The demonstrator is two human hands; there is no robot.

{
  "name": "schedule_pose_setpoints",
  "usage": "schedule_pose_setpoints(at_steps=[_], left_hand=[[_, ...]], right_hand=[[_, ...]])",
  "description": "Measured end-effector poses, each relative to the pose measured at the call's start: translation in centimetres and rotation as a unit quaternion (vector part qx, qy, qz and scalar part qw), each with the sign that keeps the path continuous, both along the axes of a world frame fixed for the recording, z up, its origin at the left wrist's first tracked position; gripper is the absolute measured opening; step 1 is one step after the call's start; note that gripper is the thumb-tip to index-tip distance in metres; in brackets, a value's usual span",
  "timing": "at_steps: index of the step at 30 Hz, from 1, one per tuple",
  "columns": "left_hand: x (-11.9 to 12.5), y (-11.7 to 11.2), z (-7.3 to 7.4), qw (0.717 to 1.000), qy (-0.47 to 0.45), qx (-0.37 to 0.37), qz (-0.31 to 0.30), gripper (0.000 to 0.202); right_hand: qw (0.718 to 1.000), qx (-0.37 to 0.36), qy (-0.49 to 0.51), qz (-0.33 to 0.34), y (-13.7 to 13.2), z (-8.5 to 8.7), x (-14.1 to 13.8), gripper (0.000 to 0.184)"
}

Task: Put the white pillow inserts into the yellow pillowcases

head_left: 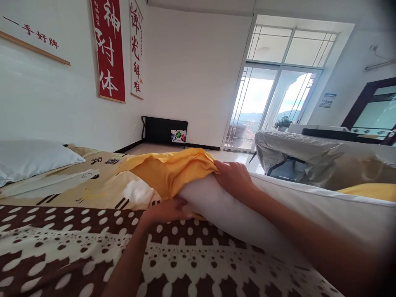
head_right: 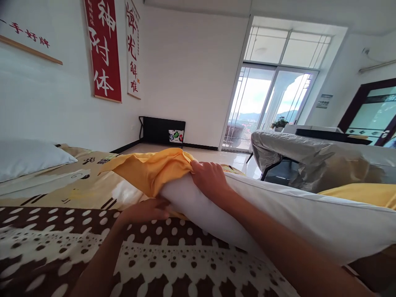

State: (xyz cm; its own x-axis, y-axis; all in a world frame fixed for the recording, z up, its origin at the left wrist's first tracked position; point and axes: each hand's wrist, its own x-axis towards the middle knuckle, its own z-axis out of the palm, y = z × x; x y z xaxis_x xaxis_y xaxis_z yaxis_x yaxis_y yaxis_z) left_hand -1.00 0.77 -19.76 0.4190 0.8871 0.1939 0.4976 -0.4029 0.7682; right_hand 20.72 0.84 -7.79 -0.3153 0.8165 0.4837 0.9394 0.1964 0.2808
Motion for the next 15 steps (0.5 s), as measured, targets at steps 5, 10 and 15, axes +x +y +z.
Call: schedule_pose_setpoints(at_steps=[5, 10, 15], left_hand=[[3.8, 2.4, -2.7, 0.993, -0.080, 0.050, 0.068, 0.054], [4.0, 4.2, -4.6, 0.980, -0.157, 0.088, 0.078, 0.056], [3.3, 5.4, -5.1, 0.959, -0.213, 0.091, 0.164, 0.043]], right_hand=[[0.999, -0.043, -0.007, 0.012, -1.7, 0.5, -1.0, 0.020], [0.990, -0.103, -0.003, 0.097, -3.4, 0.8, -2.1, 0.016], [0.978, -0.140, -0.034, 0.153, -3.5, 0.4, -1.5, 0.012]])
